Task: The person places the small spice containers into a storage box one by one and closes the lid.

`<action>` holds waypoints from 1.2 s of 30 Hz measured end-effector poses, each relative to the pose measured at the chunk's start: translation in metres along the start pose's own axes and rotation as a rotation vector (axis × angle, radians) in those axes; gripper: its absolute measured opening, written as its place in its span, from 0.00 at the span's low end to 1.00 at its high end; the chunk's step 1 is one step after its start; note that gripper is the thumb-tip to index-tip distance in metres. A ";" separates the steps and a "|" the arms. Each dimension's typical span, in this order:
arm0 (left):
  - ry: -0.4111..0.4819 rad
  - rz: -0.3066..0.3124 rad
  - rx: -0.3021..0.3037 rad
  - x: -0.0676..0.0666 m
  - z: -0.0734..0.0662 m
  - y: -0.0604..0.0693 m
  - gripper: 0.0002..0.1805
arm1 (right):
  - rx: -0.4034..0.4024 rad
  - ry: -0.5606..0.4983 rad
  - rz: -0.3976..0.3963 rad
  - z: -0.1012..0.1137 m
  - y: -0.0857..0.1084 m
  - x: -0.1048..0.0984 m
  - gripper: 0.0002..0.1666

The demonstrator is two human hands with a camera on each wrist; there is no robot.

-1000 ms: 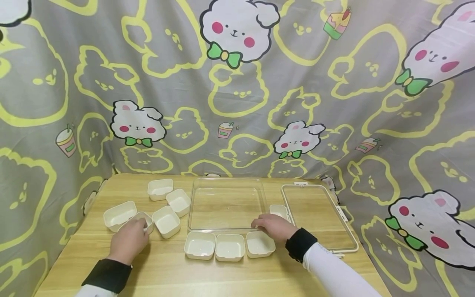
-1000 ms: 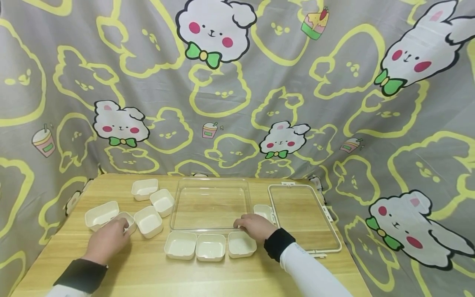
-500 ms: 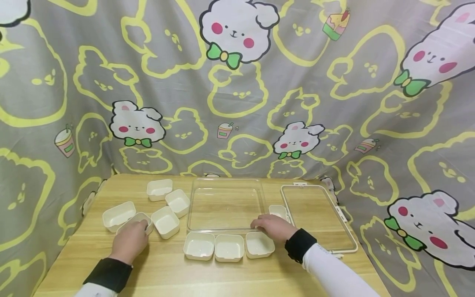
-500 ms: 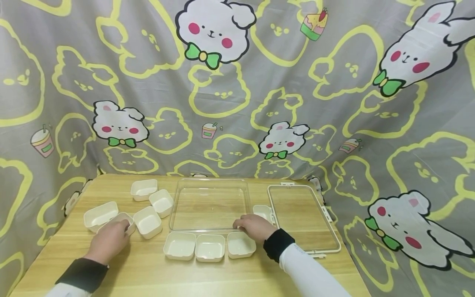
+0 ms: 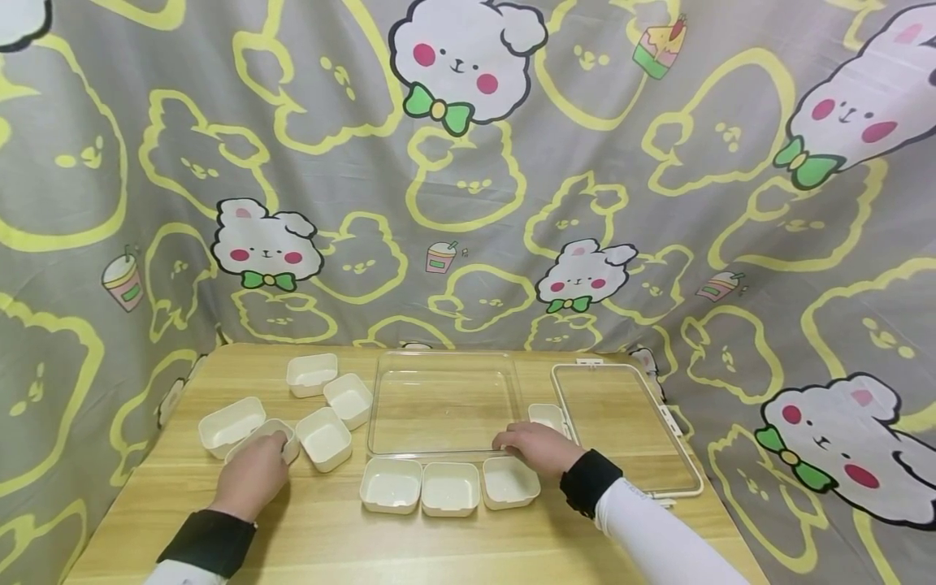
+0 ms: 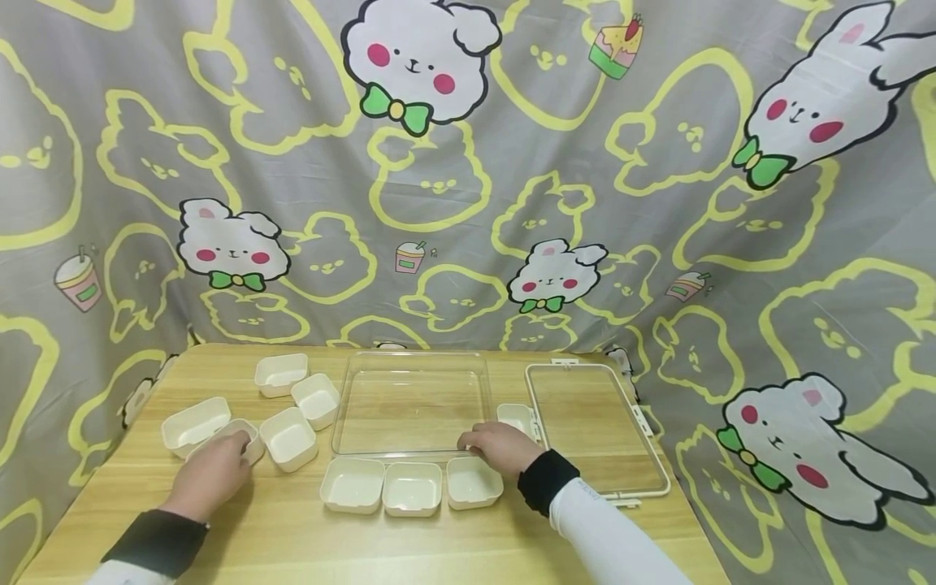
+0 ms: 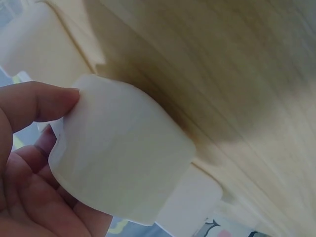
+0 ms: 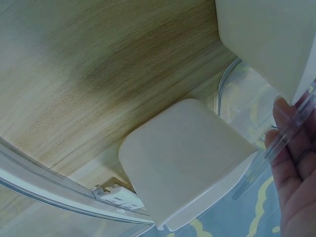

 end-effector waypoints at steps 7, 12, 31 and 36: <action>0.010 0.000 0.008 -0.007 -0.001 0.000 0.05 | -0.007 -0.001 -0.001 0.001 -0.002 0.000 0.09; 0.010 -0.025 0.038 -0.019 -0.008 0.000 0.06 | -0.011 0.005 -0.003 0.001 -0.002 0.001 0.09; -0.047 -0.090 0.156 -0.063 -0.059 -0.029 0.06 | 0.015 0.006 0.005 -0.005 -0.002 0.004 0.10; -0.067 -0.085 0.171 -0.059 -0.075 -0.040 0.06 | 0.000 0.015 -0.007 -0.004 -0.001 0.004 0.09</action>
Point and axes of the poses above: each hand's wrist, its own y-axis away from the middle knuckle, its own x-axis out of the palm, z = x × y, the point moved 7 cm from there along -y, towards the middle knuckle, and after that the axes turned 5 degrees about x, right-handed, at the moved point
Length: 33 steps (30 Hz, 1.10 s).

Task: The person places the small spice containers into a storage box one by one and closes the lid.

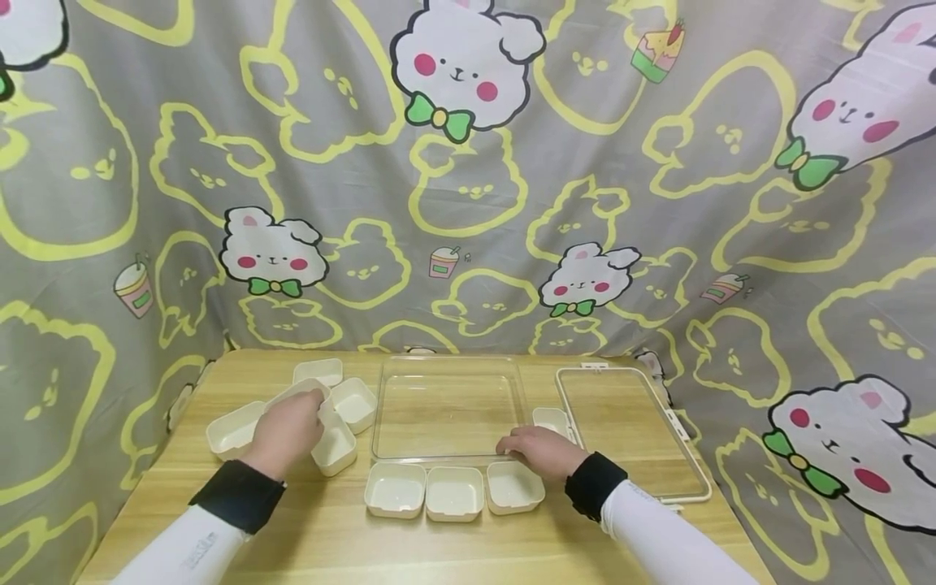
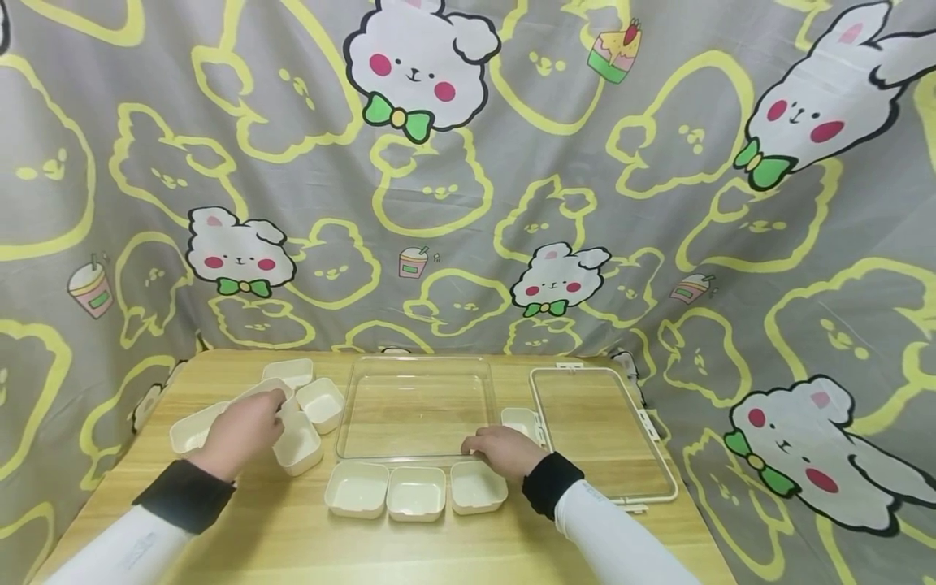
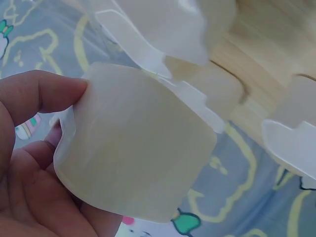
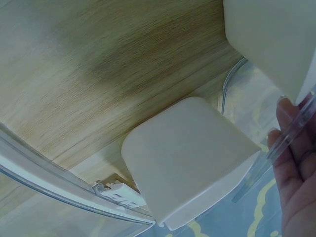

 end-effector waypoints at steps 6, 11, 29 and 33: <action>-0.001 0.014 0.025 0.009 -0.019 -0.014 0.07 | -0.011 0.014 -0.004 0.000 0.000 0.003 0.08; 0.011 0.017 0.056 0.018 -0.031 -0.027 0.08 | -0.008 0.012 -0.002 0.000 0.001 0.004 0.09; -0.020 0.010 0.223 0.039 -0.084 -0.066 0.11 | -0.019 0.017 -0.010 0.000 0.001 0.001 0.09; -0.017 0.027 0.242 0.048 -0.090 -0.075 0.12 | -0.020 0.015 -0.014 0.000 0.000 0.000 0.09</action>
Point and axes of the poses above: each hand's wrist, its own y-axis away from the middle knuckle, its own x-axis out of the palm, z = x × y, the point moved 7 cm from there along -y, towards the middle knuckle, and after that the axes turned 5 degrees about x, right-handed, at the moved point
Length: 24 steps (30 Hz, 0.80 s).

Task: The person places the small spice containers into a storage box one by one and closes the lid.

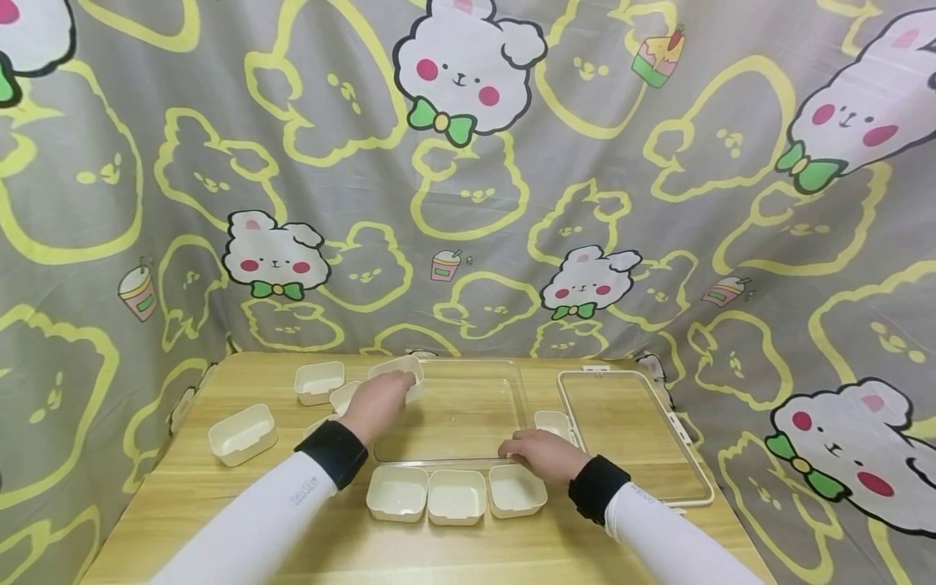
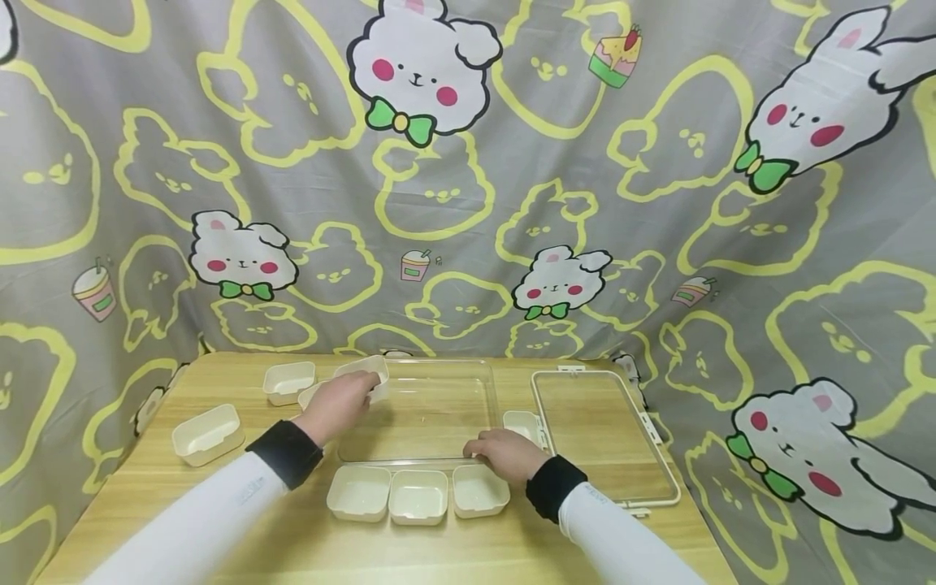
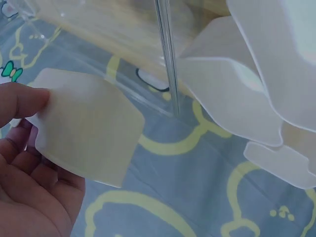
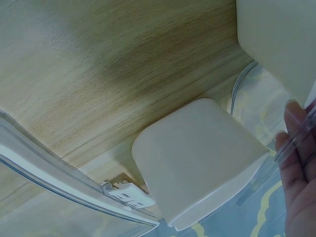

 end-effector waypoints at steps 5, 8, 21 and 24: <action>-0.015 0.009 0.044 0.015 -0.002 -0.008 0.14 | -0.009 0.000 -0.006 -0.001 0.000 0.000 0.09; -0.013 0.017 0.075 0.026 -0.002 -0.011 0.14 | -0.019 -0.005 -0.005 -0.001 -0.001 0.001 0.09; 0.037 0.095 0.059 0.056 0.005 -0.011 0.15 | -0.029 -0.002 -0.010 -0.003 -0.002 0.004 0.09; 0.037 0.101 0.069 0.062 0.007 -0.010 0.15 | -0.023 -0.004 -0.007 -0.004 -0.001 0.004 0.09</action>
Point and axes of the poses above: each hand's wrist, its own y-axis away from the middle knuckle, its own x-axis out of the palm, z = x × y, the point moved 7 cm from there along -y, towards the middle knuckle, and after that the axes turned 5 degrees about x, right-handed, at the moved point
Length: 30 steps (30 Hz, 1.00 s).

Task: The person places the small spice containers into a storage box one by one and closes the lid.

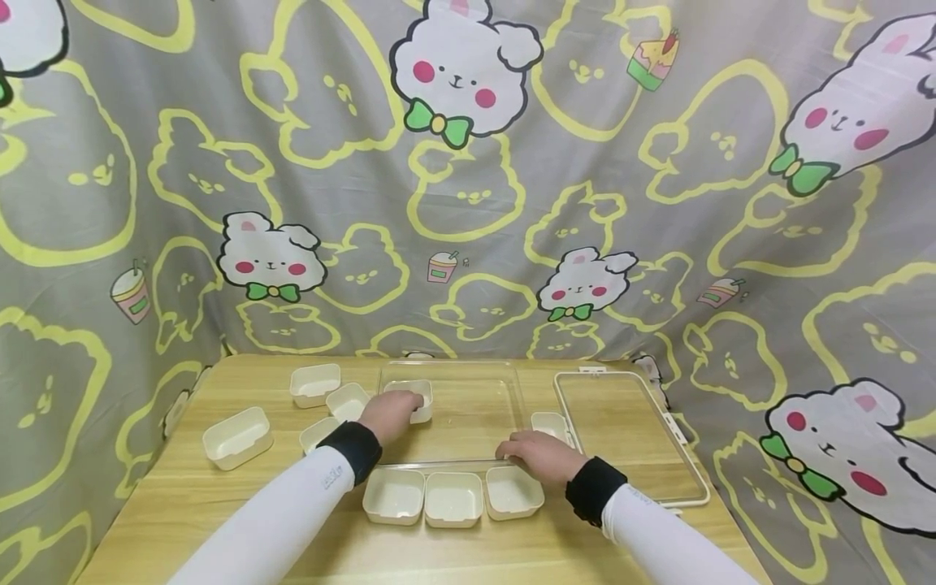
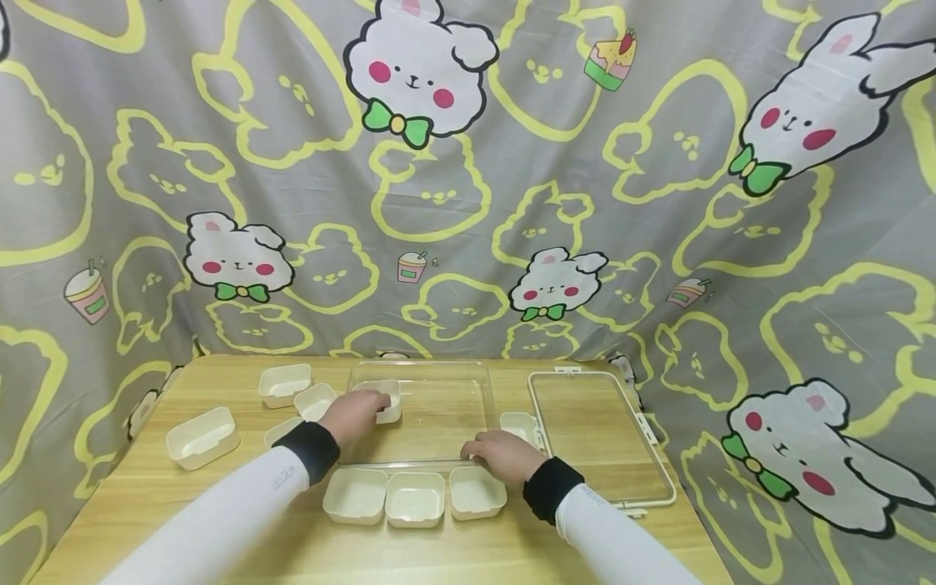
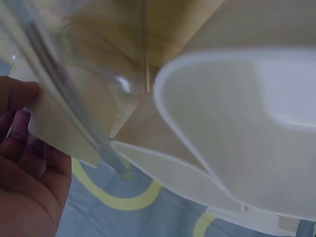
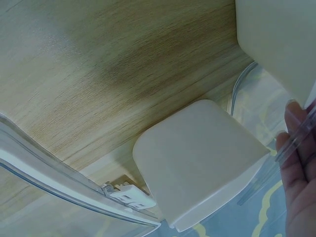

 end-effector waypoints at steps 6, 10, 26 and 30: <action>0.011 0.019 0.011 0.012 0.005 0.000 0.15 | 0.008 -0.016 0.010 0.000 0.001 0.001 0.09; 0.013 0.037 0.021 0.018 0.007 0.000 0.18 | 0.005 -0.029 0.009 0.001 0.000 0.001 0.08; 0.007 0.043 0.006 0.016 0.013 -0.005 0.18 | 0.011 -0.029 0.003 0.001 0.002 -0.003 0.09; 0.009 0.028 -0.020 0.013 0.018 -0.006 0.20 | 0.008 -0.030 -0.001 0.004 0.001 -0.004 0.09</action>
Point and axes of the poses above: each hand's wrist, its own y-axis away from the middle knuckle, its own x-axis out of the palm, z = x × y, the point moved 7 cm from there along -y, towards the middle knuckle, and after that the axes turned 5 degrees about x, right-handed, at the moved point
